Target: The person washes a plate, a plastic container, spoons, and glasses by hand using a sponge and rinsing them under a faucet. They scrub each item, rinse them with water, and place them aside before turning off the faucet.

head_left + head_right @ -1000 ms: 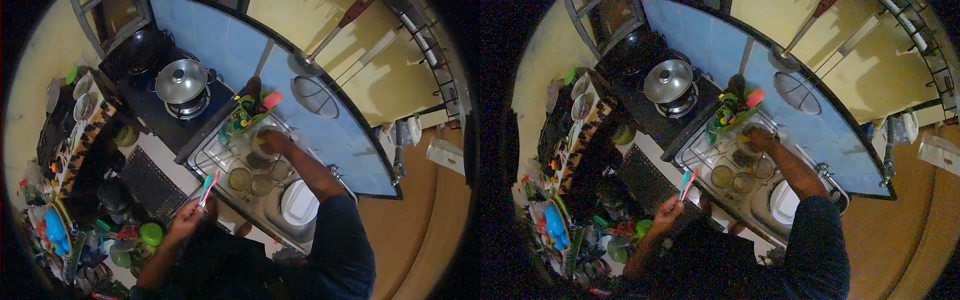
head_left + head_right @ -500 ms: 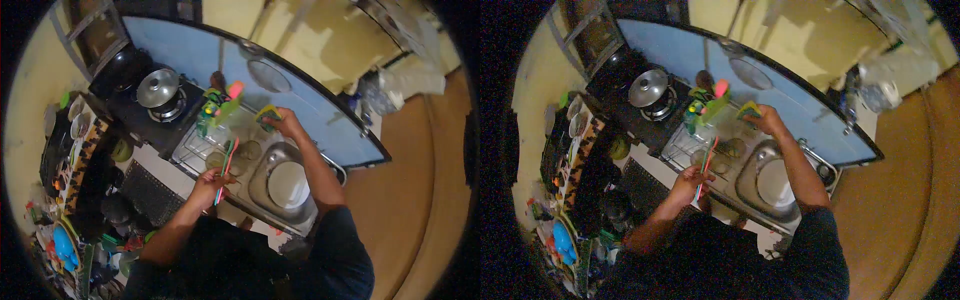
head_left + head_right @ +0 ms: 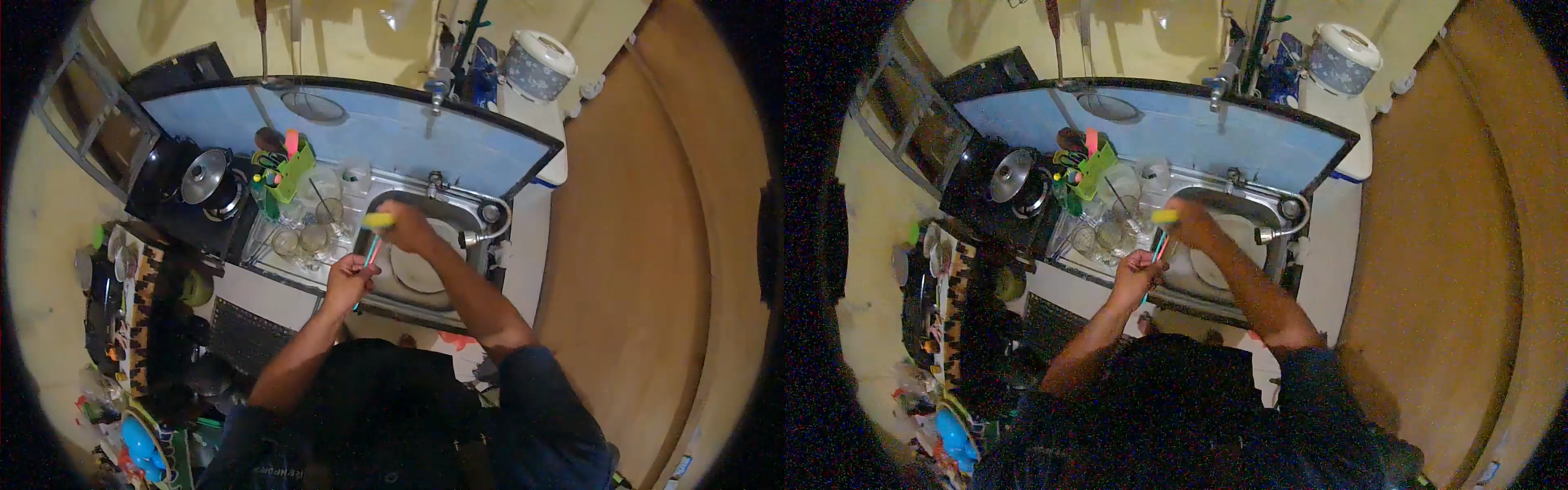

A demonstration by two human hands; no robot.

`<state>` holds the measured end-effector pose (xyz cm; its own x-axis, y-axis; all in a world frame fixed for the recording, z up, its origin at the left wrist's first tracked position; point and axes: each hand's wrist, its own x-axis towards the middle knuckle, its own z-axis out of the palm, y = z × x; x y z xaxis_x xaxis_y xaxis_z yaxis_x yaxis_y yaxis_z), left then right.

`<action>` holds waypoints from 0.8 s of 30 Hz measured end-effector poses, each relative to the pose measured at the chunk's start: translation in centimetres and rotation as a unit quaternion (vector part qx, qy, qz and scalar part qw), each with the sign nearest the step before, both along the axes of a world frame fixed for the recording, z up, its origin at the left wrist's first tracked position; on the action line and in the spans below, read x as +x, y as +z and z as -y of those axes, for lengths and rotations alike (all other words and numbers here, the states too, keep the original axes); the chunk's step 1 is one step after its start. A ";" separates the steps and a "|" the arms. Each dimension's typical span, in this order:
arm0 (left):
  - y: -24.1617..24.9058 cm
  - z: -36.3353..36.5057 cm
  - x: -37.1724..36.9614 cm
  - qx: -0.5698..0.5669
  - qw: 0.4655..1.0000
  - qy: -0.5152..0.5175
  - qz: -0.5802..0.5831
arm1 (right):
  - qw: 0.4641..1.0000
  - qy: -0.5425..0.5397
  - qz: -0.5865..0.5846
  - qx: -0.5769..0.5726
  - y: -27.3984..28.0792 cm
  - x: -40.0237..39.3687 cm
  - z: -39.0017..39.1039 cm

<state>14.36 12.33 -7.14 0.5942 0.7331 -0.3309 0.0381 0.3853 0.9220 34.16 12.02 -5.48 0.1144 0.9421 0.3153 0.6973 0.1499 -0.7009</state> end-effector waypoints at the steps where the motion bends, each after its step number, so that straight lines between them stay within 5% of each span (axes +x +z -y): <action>1: -0.1 0.8 -0.2 -0.014 1.000 0.015 -0.009 | 0.999 -0.033 -0.029 -0.029 -0.1 0.9 0.5; 8: -0.6 2.1 -0.5 -0.009 0.999 0.027 -0.028 | 0.977 -0.194 -0.032 0.083 -2.0 2.2 1.7; 9: -0.7 2.0 -0.5 -0.003 0.999 0.029 -0.039 | 0.958 -0.133 -0.253 -0.010 -2.2 1.4 1.8; 10: -0.7 2.0 -0.5 -0.002 0.999 0.032 -0.039 | 0.881 -0.062 -0.458 -0.102 -2.3 0.7 1.9; 13: -0.8 1.9 -0.7 -0.012 0.999 0.038 -0.010 | 0.835 0.008 -0.529 -0.153 -2.3 -2.2 3.3; 16: -1.2 2.4 -1.5 -0.008 0.999 0.032 -0.039 | 0.896 -0.036 -0.427 -0.118 -3.4 -2.5 2.2; 18: -1.6 2.2 -1.9 0.021 0.999 0.006 -0.032 | 0.848 -0.059 -0.498 -0.170 -4.1 -2.2 2.2; 20: -2.5 2.0 -2.8 0.029 0.999 0.008 -0.020 | 0.914 -0.045 -0.379 -0.138 -6.1 -2.2 1.6; 21: -2.1 2.1 -3.3 0.016 0.999 0.004 -0.044 | 0.908 -0.046 -0.358 -0.214 -6.1 -1.7 1.3; 24: -1.4 1.2 -4.2 -0.011 0.998 0.004 -0.061 | 0.909 -0.058 -0.354 -0.210 -5.8 -1.4 0.3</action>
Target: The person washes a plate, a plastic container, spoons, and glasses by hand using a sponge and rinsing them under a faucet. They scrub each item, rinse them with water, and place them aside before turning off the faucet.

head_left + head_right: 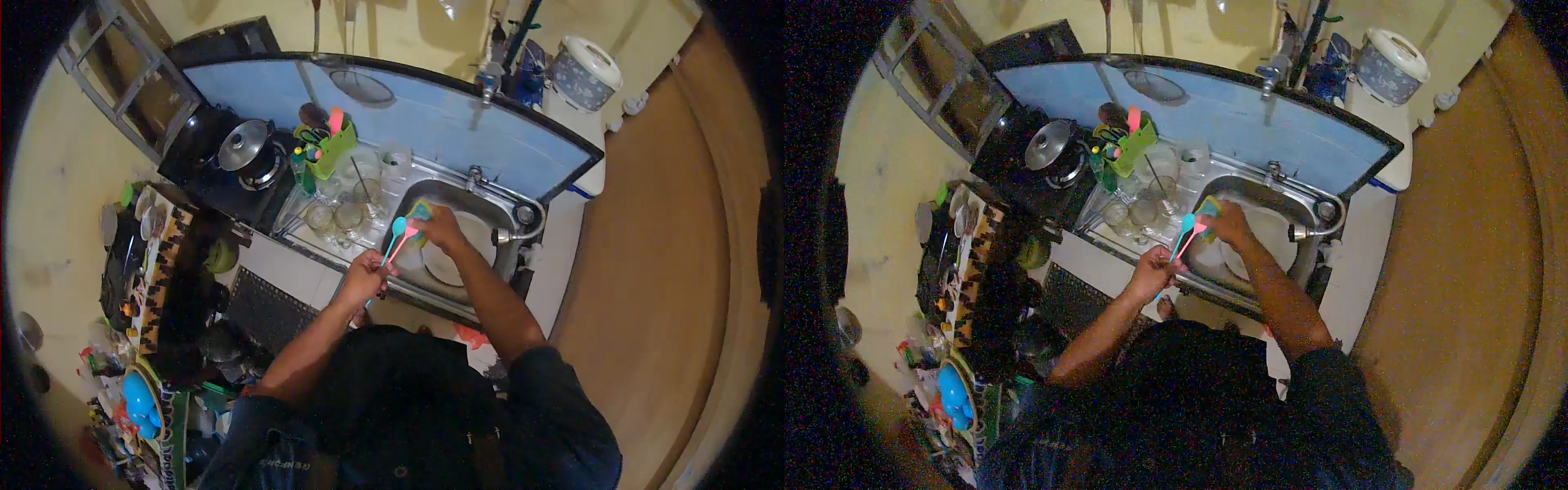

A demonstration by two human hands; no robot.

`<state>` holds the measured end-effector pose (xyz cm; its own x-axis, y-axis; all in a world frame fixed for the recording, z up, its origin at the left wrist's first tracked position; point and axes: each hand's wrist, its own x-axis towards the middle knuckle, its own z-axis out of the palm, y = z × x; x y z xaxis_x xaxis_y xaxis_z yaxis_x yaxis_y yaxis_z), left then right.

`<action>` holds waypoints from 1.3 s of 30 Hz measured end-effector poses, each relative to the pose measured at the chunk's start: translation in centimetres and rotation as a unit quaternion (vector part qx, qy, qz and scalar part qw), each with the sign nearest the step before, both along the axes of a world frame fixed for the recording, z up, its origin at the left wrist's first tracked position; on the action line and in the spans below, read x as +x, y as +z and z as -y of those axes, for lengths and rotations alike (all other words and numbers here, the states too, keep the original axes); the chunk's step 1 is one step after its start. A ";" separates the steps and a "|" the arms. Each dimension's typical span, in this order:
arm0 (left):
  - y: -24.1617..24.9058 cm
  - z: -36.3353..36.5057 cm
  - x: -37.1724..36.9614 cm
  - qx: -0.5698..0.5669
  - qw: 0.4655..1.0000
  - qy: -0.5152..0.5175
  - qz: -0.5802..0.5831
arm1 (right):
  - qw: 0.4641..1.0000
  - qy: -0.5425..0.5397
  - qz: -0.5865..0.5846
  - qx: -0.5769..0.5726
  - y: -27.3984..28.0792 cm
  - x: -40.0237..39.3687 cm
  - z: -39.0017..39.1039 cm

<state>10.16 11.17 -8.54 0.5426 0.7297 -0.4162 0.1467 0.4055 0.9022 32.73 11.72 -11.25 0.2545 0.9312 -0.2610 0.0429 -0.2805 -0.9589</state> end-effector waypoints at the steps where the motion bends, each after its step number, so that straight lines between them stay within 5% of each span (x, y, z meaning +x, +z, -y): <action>1: 0.3 -0.7 -0.3 0.038 0.999 -0.013 -0.009 | 0.999 -0.020 0.043 0.013 1.4 -0.4 0.0; 5: 0.6 -5.4 -3.0 0.123 0.992 0.029 0.007 | 0.981 -0.112 0.150 0.048 -0.1 -0.2 -3.2; 7: 2.8 -9.6 -4.9 0.233 0.959 0.003 -0.162 | 0.954 -0.021 0.293 0.054 0.9 0.2 -4.7; 9: 2.1 -14.6 -5.8 0.353 0.896 -0.007 -0.270 | 0.947 -0.010 0.314 0.069 2.8 -0.9 -6.7; 12: 0.4 -22.0 -5.0 0.376 0.872 -0.053 -0.309 | 0.929 -0.001 0.352 0.115 1.5 -2.2 -11.9; 14: -0.3 -25.2 -3.5 0.464 0.801 -0.067 -0.372 | 0.919 -0.005 0.368 0.141 0.9 -3.2 -14.7; 20: -4.1 -29.4 1.3 0.488 0.733 -0.182 -0.438 | 0.892 0.148 0.425 -0.045 3.3 -6.1 -17.6; 23: -4.6 -29.0 1.8 0.451 0.798 -0.167 -0.363 | 0.874 0.121 0.469 -0.037 1.3 -6.2 -17.9; 26: -4.7 -28.7 2.5 0.435 0.790 -0.197 -0.385 | 0.899 0.074 0.431 0.002 0.9 -5.0 -17.0; 28: -3.7 -28.7 2.1 0.423 0.799 -0.202 -0.376 | 0.918 -0.023 0.355 0.174 3.1 -3.7 -15.1; 30: -2.1 -27.8 1.3 0.411 0.806 -0.209 -0.370 | 0.940 -0.076 0.293 0.159 5.2 -2.7 -12.7; 32: 0.4 -25.2 0.3 0.503 0.843 -0.106 -0.158 | 0.954 -0.130 0.227 0.143 6.5 -2.1 -10.3; 35: 2.8 -18.2 2.3 0.555 0.809 -0.196 0.003 | 0.980 -0.132 0.121 0.091 7.1 -2.1 -7.4; 36: 3.1 -15.9 3.2 0.556 0.808 -0.197 0.001 | 0.974 -0.098 0.133 0.152 6.8 -2.2 -6.5; 38: 3.5 -11.8 4.7 0.374 0.903 -0.210 -0.019 | 0.963 -0.070 0.145 0.215 6.9 -2.0 -4.7; 39: 2.8 -10.7 4.9 0.376 0.901 -0.213 -0.018 | 0.962 -0.068 0.170 0.201 7.2 -1.5 -3.9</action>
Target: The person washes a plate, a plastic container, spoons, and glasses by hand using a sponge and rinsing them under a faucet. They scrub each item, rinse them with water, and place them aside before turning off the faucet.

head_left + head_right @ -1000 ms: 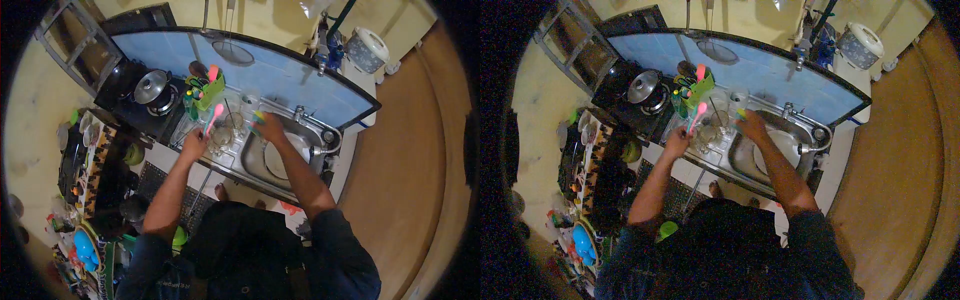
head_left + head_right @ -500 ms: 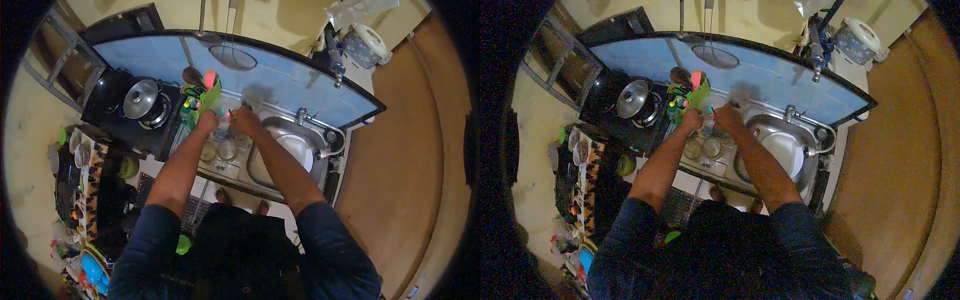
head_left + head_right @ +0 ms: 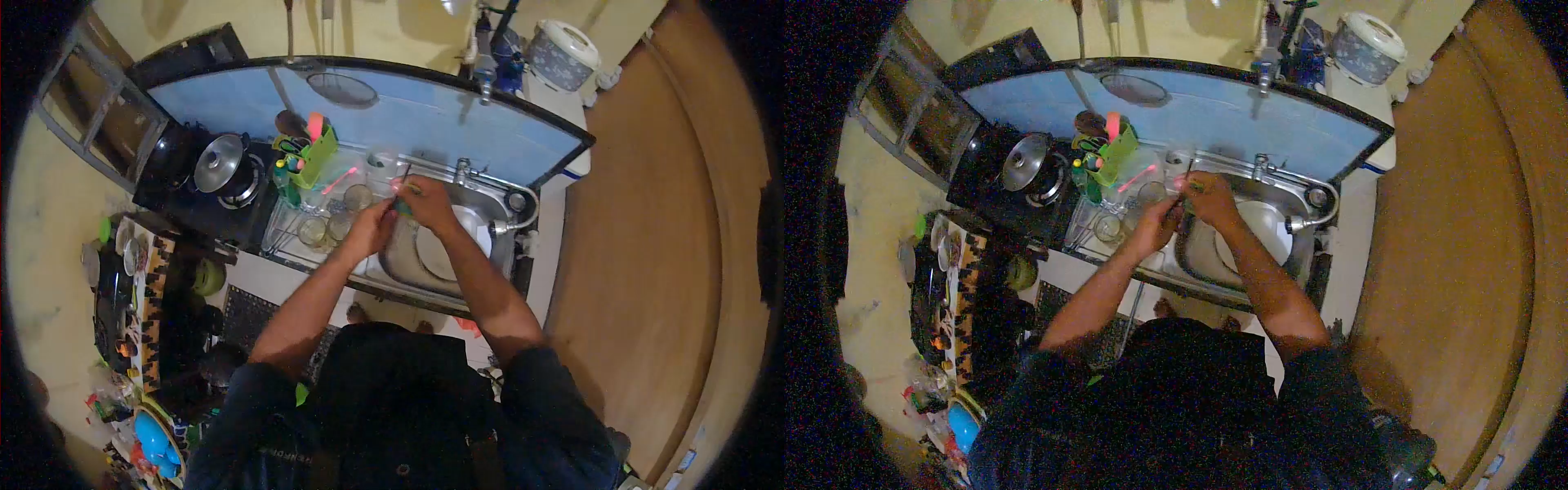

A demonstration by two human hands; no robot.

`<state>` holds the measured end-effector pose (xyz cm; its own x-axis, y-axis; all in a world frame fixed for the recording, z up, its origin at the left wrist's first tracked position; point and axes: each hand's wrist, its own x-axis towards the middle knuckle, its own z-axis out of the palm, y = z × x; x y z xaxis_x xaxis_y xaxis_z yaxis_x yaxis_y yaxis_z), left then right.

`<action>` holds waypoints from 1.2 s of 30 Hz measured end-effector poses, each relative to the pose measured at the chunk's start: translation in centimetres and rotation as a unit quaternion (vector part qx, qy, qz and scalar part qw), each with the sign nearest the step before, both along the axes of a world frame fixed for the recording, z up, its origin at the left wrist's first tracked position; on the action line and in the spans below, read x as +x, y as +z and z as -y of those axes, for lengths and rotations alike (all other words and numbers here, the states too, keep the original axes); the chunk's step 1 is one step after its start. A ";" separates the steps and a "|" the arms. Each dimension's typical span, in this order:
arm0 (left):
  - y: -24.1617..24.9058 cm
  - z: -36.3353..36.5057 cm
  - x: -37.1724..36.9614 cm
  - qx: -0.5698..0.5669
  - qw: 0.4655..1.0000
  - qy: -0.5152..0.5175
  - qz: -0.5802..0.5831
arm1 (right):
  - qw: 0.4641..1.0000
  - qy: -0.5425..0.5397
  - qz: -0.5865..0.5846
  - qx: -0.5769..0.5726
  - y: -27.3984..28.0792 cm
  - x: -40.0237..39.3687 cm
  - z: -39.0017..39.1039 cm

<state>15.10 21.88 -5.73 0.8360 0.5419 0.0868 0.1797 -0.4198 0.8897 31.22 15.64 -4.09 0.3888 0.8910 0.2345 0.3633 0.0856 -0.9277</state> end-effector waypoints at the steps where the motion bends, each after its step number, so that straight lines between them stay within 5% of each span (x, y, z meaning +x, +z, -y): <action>1: -1.2 0.9 0.5 0.045 0.999 0.013 0.012 | 1.000 -0.006 0.025 -0.014 0.3 0.7 0.7; 3: -2.5 2.8 0.7 0.093 0.995 0.021 0.023 | 0.996 -0.078 -0.036 0.000 1.0 2.6 2.3; 5: -2.8 4.4 0.5 -0.095 0.995 0.001 -0.021 | 0.984 -0.146 -0.099 0.014 1.5 4.6 4.0; 6: -2.2 5.1 0.9 -0.092 0.995 -0.003 -0.023 | 0.981 -0.164 -0.102 0.030 2.3 5.5 5.0; 8: -1.3 6.5 1.5 -0.388 0.916 0.081 0.070 | 0.975 -0.187 -0.109 0.048 2.0 6.2 6.6; 11: 0.4 8.1 3.4 -0.449 0.863 0.111 0.204 | 0.983 -0.181 0.005 0.023 0.3 5.4 8.6; 14: -1.6 7.5 5.2 -0.454 0.849 0.112 0.246 | 0.980 -0.065 0.125 0.140 0.3 1.8 10.8; 18: -1.8 9.0 6.6 -0.470 0.818 0.196 0.268 | 0.979 -0.050 0.115 0.162 -3.1 -0.6 11.8; 23: 0.4 9.7 6.4 -0.461 0.801 0.242 0.296 | 0.955 0.015 0.266 -0.128 -3.0 1.4 13.3; 27: 0.0 6.8 2.3 -0.433 0.790 0.277 0.335 | 0.981 0.044 0.175 -0.071 -4.0 2.0 12.2; 29: 0.7 4.1 -1.4 -0.353 0.803 0.317 0.359 | 0.938 0.069 0.319 -0.114 -7.0 3.9 9.1; 32: 2.9 0.9 -8.5 -0.243 0.829 0.372 0.340 | 0.976 0.015 0.212 0.054 -7.9 4.8 4.3; 36: 4.0 0.2 -16.0 -0.220 0.823 0.405 0.332 | 0.988 0.014 0.151 -0.010 -4.7 2.6 -5.3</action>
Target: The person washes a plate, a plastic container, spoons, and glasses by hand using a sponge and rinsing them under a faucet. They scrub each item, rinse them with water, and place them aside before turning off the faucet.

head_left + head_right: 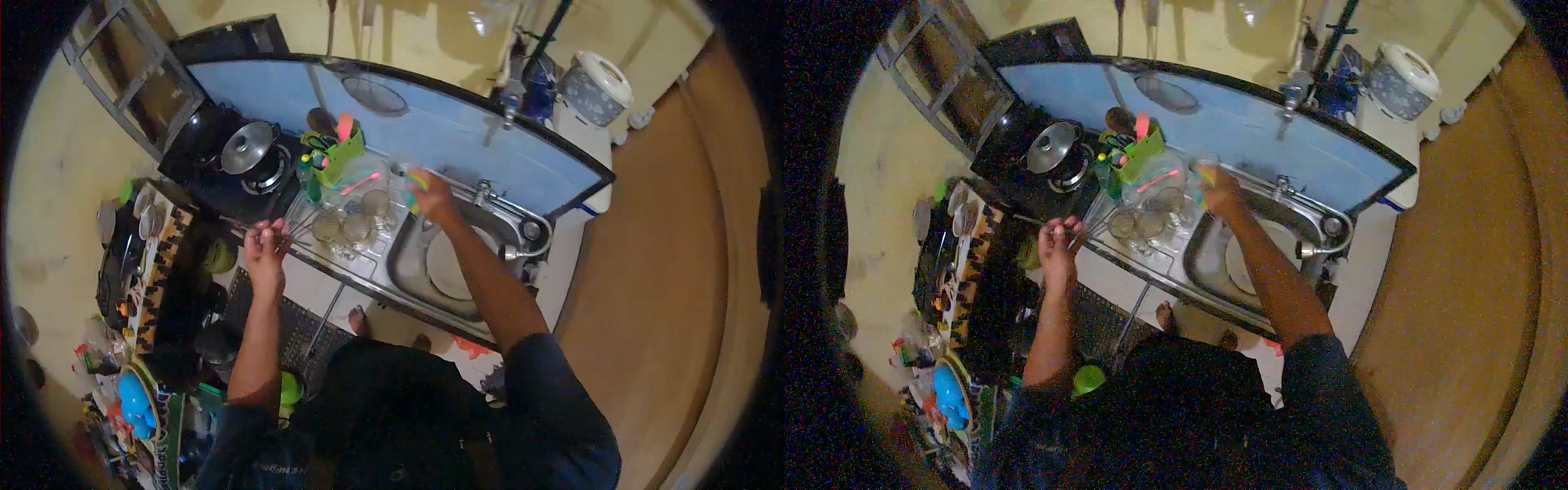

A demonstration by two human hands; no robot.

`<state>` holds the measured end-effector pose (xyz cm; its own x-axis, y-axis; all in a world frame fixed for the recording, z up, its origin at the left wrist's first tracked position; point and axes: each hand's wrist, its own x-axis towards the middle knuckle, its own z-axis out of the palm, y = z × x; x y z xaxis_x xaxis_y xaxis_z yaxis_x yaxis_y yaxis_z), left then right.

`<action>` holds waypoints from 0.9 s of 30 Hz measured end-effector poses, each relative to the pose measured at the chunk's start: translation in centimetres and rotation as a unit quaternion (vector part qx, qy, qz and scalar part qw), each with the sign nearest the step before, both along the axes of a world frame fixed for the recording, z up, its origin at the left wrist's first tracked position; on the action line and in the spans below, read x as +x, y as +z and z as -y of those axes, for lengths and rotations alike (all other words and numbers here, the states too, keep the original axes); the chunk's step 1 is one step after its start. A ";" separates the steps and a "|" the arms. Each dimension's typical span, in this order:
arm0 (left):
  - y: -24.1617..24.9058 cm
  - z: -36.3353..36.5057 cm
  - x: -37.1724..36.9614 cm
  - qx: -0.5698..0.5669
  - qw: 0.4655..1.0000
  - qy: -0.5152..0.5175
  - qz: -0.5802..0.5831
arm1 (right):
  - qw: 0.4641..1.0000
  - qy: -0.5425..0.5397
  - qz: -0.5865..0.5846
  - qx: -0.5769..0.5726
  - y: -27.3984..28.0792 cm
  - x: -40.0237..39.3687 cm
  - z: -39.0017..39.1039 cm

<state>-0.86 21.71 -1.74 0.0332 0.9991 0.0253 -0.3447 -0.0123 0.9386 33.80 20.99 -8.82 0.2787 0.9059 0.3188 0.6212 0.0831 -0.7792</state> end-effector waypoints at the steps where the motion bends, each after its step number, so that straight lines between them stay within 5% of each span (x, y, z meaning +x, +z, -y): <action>1: -0.2 0.2 -1.6 -0.004 1.000 0.012 -0.029 | 0.999 -0.016 -0.003 -0.034 0.6 -0.9 -2.6; 8: -3.1 1.3 -7.3 -0.017 0.999 0.014 -0.032 | 1.000 0.008 -0.010 -0.014 1.3 -3.2 -11.4; 14: -3.9 2.1 -5.3 -0.034 0.996 -0.044 -0.067 | 0.994 0.067 -0.040 -0.080 -2.3 -3.3 -13.3; 16: -3.3 2.5 -3.6 -0.040 0.991 -0.072 -0.108 | 0.982 0.016 0.028 -0.185 2.6 -4.1 -10.2; 19: -3.6 2.6 -1.7 -0.043 0.983 -0.123 -0.128 | 0.990 0.013 0.117 0.076 9.1 -2.7 -3.0; 22: -3.2 3.2 0.9 -0.027 0.967 -0.194 -0.165 | 0.915 -0.105 0.279 0.272 17.6 2.2 3.2; 24: -3.8 3.8 3.1 -0.043 0.952 -0.263 -0.150 | 0.865 -0.193 0.370 0.278 22.3 5.7 4.7; 27: -3.7 4.7 8.1 -0.046 0.920 -0.361 -0.148 | 0.895 -0.167 0.376 0.171 20.5 10.0 3.5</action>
